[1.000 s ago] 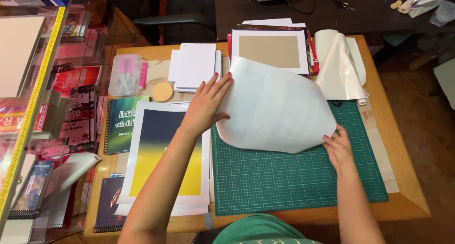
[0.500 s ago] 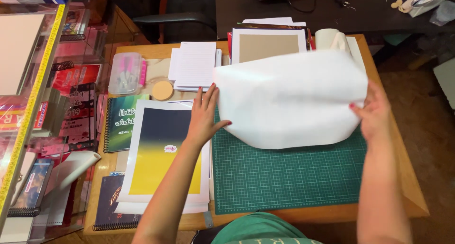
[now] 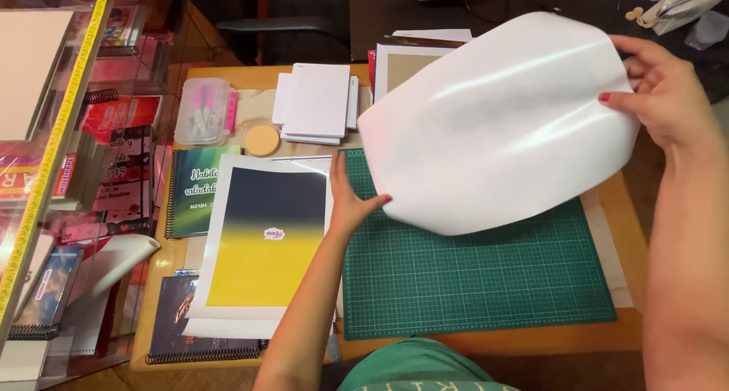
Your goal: The person folds a white sheet of paper in half on a green cutting mat. They then pick up a printed cover sheet and place it on top of a stack of papers on a separate table to the left.
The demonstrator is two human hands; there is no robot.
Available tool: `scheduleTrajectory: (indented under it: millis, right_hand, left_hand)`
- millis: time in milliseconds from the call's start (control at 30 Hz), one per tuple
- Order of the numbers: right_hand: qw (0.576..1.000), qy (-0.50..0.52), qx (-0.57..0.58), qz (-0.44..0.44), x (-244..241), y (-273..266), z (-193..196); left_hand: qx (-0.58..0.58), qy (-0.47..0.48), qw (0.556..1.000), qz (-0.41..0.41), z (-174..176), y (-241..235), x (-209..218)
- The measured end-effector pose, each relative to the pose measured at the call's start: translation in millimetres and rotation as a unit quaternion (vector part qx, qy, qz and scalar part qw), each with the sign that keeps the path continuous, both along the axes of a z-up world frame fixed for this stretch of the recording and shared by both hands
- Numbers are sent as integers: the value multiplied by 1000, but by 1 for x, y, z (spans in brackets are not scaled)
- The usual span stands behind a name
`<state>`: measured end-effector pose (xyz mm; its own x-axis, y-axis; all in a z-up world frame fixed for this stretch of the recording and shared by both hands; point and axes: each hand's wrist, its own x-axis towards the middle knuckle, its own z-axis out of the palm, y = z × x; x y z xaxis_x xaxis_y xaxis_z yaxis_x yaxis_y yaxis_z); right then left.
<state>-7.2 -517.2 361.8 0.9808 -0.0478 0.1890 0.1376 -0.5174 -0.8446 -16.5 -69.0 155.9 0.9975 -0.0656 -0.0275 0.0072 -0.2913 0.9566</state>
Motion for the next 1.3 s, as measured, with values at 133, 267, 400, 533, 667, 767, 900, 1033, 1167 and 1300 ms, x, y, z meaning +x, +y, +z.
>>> scheduleTrajectory:
  millis: [133, 267, 400, 533, 667, 767, 900, 1033, 1167, 1300]
  right_hand:
    - [999, 31, -5, 11, 1, -3, -4]
    - [999, 32, 9, 17, 2, -6, 0]
    - [998, -21, -10, 60, 9, -11, 6]
    - [990, -67, -42, 112, 1, 2, 44]
    - [990, 39, -120, 69, -16, 61, 92]
    - [987, 45, -134, 83, -9, 72, 101]
    - [984, 58, -109, 126, 13, 71, 104]
    - [973, 76, -172, 136, 19, 102, 121]
    - [966, 186, -142, 106, 21, 135, 134]
    - [962, 168, -117, 183, 38, 145, 127]
  left_hand:
    - [-33, -2, 999, -29, -24, 5, -5]
    - [-121, -17, 992, -10, -52, -1, -10]
    - [-254, 2, 967, -16, -89, -11, -6]
    - [-247, 47, 968, -5, -111, -5, -3]
    - [-283, 133, 949, -35, -65, -15, -5]
    - [-420, 231, 875, -68, -34, -31, -14]
    - [-591, 320, 735, -89, -57, -48, -31]
    - [-627, 276, 725, -62, -43, -42, -50]
    - [-589, 250, 767, -47, -90, -28, -53]
    - [-581, 207, 785, -65, -102, -4, -70]
